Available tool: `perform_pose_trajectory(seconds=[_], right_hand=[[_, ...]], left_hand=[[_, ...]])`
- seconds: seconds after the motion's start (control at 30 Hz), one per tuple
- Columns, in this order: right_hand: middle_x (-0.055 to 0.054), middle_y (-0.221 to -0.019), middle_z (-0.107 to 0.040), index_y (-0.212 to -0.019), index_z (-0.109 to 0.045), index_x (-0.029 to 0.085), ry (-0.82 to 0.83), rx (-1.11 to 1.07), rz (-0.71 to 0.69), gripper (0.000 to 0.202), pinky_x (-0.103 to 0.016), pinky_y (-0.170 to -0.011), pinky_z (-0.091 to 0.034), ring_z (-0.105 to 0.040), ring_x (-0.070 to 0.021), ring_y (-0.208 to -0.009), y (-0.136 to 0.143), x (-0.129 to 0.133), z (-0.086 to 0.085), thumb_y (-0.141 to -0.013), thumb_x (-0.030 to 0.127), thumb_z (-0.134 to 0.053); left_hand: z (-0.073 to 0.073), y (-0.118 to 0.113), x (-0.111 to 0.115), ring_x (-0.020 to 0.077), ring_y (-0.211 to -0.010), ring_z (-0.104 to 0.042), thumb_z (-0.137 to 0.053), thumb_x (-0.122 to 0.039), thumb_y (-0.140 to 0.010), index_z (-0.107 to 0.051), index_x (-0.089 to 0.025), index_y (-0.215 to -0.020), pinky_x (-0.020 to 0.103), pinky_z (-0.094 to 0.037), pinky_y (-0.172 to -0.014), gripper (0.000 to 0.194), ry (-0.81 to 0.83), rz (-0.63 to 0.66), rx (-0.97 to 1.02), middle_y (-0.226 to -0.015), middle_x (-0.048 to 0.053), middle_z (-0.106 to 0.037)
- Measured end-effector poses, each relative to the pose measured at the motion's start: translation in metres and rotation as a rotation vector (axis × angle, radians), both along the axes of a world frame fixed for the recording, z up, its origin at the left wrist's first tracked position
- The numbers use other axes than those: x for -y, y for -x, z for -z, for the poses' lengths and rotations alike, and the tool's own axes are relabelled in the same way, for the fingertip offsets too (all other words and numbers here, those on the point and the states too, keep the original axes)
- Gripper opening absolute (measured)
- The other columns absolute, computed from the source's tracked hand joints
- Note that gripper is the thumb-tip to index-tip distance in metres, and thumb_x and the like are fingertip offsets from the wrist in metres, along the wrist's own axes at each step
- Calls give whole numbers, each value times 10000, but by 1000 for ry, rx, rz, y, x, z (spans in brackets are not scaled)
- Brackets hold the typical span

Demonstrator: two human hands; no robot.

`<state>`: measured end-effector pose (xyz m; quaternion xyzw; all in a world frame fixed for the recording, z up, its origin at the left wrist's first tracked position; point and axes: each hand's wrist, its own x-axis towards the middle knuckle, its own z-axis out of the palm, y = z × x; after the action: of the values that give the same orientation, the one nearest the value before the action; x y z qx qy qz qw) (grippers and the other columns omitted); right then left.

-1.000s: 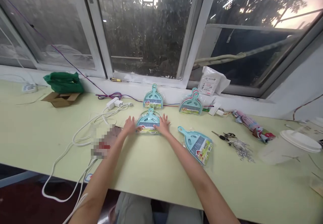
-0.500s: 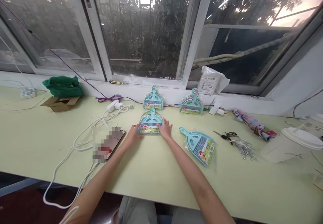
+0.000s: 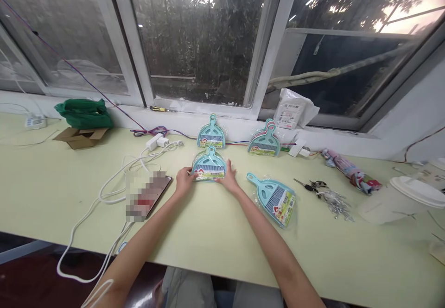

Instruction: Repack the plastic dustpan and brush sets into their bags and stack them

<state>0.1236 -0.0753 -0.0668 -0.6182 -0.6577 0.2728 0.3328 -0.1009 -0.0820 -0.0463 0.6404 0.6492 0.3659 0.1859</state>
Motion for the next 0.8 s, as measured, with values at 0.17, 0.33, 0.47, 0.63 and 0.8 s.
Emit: perform_pose_trajectory(seconds=[0.17,0.33,0.47,0.63,0.8], right_hand=[[-223,-1569,-36,-1498,-66,105,13,-81,113,1164,-436,-1159,-141,-27,-290,-1463,-7,5,-2,-581,255,-767],[-164,-1453,-412,-1470,-195,161,-230,-549,137,1063,-409,-1064,-374,-467,-252,-1283,-14,17,-12,-580,271,-767],[-102,-1103,-688,-1168,-567,130,-117,-930,94,720,-409,-966,-473,-639,-231,-1019,-22,18,-17,-500,239,-813],[-42,-968,-731,-979,-637,169,-179,-1165,143,442,-370,-960,-490,-667,-200,-967,-34,18,-19,-563,234,-771],[-50,-972,-734,-984,-642,164,-201,-1131,176,439,-392,-967,-488,-665,-214,-992,-38,19,-21,-582,289,-770]], left_hand=[[-3,-12,13,241,-922,-588,-655,-386,-740,-622,-214,-1053,362,-448,-801,358,-56,11,99,-1014,57,-675],[-32,-24,19,152,-798,-603,-628,-393,-774,-528,-201,-1165,289,-481,-725,447,-229,161,350,-1063,51,-630],[-61,-12,6,193,-978,-605,-644,-474,-761,-428,-207,-1360,320,-475,-846,691,-203,510,345,-1187,96,-588],[-41,8,-2,376,-1369,-276,-818,-439,-560,-479,-258,-1356,571,-237,-1085,884,-70,543,-148,-1465,126,-377],[-7,10,-2,280,-1357,-347,-596,-291,-817,-697,-265,-1030,511,-235,-1121,236,-75,531,-341,-1443,53,-436]])
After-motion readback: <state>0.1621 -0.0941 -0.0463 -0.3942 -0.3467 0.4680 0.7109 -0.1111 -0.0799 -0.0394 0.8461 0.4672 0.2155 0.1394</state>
